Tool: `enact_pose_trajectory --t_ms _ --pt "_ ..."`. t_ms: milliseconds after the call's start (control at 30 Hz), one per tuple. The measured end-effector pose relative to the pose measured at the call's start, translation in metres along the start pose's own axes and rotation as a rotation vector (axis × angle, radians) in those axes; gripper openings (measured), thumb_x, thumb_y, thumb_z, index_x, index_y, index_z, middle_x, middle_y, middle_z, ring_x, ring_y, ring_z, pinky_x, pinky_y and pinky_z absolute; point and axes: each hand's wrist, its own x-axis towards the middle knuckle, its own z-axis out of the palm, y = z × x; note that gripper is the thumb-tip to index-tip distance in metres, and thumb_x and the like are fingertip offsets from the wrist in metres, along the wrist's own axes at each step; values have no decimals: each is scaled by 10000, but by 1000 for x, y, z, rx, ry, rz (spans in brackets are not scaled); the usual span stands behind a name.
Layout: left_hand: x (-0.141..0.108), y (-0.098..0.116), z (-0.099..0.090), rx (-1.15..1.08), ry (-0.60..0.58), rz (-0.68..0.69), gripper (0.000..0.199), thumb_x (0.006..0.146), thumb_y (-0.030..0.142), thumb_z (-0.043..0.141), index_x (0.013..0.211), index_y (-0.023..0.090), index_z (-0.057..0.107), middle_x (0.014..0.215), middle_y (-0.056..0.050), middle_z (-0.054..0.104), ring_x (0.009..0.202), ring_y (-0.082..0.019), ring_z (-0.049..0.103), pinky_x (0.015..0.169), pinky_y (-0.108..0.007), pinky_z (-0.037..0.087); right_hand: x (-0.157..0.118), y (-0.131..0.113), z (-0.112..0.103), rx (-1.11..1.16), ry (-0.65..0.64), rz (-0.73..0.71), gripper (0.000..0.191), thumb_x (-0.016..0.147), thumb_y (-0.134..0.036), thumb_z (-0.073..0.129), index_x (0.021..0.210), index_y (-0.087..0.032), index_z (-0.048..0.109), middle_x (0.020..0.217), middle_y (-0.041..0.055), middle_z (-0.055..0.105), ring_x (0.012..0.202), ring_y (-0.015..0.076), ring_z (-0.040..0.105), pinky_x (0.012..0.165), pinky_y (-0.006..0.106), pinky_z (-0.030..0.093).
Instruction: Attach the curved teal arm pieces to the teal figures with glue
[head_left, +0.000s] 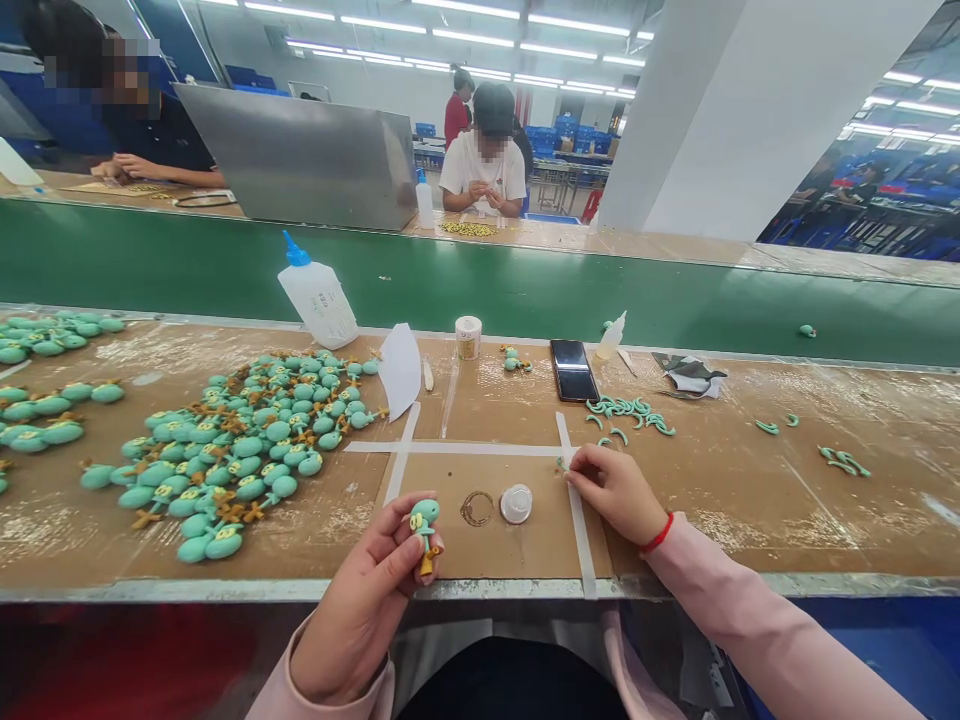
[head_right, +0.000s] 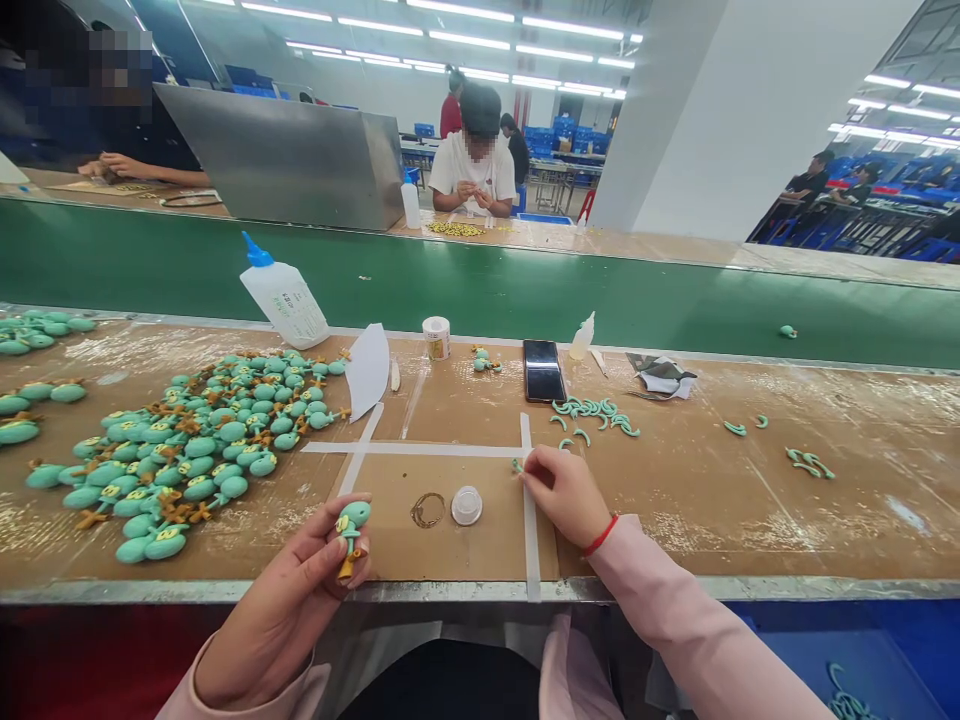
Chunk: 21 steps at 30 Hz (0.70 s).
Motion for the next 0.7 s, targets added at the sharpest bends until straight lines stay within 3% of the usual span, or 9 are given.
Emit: enact_pose_trajectory --t_ms 167,367,533,700 --pt "0 -1 0 12 10 -3 353 724 285 796 1066 239 717 719 -18 625 609 -106 489 583 -209 423 -5 -3 1 -244 10 -107 174 878 -202 488 713 -199 542 803 97 592 812 242 509 809 404 379" --pt "2 -3 -1 13 11 -14 349 733 293 789 1070 240 713 722 -19 618 603 -103 480 580 -211 418 -3 -6 -8 -321 -33 -109 106 900 -207 486 857 -197 583 866 83 625 836 223 545 764 351 419" --pt "2 -3 -1 19 12 -13 351 728 299 790 1065 242 713 722 -19 611 605 -106 481 572 -215 414 21 -3 -15 -328 -187 -20 13 807 -202 620 801 -191 616 756 20 662 667 156 584 613 263 432" --pt "2 -5 -3 11 19 -14 344 733 293 788 1065 247 713 729 -21 618 610 -107 488 578 -214 421 40 -15 -9 -388 -309 -5 201 652 -20 608 756 -189 631 691 17 655 664 167 578 598 254 374"
